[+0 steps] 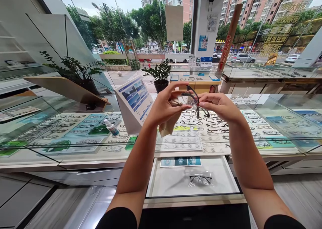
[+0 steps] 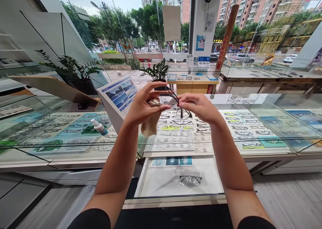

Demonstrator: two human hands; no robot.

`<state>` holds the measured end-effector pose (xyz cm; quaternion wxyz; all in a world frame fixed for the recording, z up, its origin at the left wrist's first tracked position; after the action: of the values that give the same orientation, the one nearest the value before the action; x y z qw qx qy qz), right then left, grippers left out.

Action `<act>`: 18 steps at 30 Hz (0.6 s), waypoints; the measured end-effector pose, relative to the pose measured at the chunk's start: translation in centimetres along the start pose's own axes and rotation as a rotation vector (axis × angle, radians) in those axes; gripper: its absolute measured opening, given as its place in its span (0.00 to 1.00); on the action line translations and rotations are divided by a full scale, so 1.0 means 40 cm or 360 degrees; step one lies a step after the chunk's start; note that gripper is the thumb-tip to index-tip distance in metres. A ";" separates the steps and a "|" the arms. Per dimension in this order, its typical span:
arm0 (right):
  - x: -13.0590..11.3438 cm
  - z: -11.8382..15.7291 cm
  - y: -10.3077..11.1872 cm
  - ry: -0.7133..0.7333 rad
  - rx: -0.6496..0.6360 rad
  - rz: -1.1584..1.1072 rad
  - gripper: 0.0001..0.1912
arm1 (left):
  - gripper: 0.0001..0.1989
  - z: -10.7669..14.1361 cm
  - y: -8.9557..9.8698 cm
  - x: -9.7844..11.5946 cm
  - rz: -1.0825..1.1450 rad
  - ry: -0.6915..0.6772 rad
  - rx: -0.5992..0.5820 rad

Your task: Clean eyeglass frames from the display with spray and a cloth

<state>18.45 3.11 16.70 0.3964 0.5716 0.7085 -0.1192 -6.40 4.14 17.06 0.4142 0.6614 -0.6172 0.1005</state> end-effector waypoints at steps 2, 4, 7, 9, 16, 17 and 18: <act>-0.001 -0.001 0.000 -0.0008 0.0006 -0.0009 0.18 | 0.39 0.000 -0.001 -0.003 0.0056 -0.0002 -0.0012; -0.004 -0.001 -0.002 -0.0021 0.0018 -0.0021 0.19 | 0.40 0.000 -0.003 -0.004 0.0086 0.0002 -0.0014; -0.008 -0.001 -0.003 -0.0041 0.0049 -0.0019 0.19 | 0.41 -0.001 -0.007 -0.003 0.0112 0.0066 -0.0040; -0.008 0.000 0.001 -0.0046 0.0083 0.0003 0.19 | 0.42 -0.002 -0.009 -0.002 0.0102 0.0107 -0.0036; 0.064 -0.002 0.082 -0.0025 0.0574 -0.0080 0.14 | 0.40 -0.003 0.013 0.004 -0.0135 0.0172 0.0210; 0.085 -0.003 0.100 -0.0047 0.0709 -0.0144 0.13 | 0.39 -0.003 0.016 0.006 -0.0167 0.0203 0.0222; 0.109 -0.005 0.116 -0.0073 0.0824 -0.0211 0.13 | 0.39 -0.002 0.018 0.007 -0.0189 0.0225 0.0234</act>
<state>22.41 7.81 15.10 0.2442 0.6034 0.6811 -0.3353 -6.96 4.05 17.61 0.4122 0.7167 -0.5372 0.1672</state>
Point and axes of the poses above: each hand's wrist, its own z-axis away from the middle knuckle, its own y-axis out of the back of the hand, x = y × z, the point moved 1 cm from there along -z, towards the middle knuckle, and after that the axes turned 11 degrees about y, right-handed, at the moved point
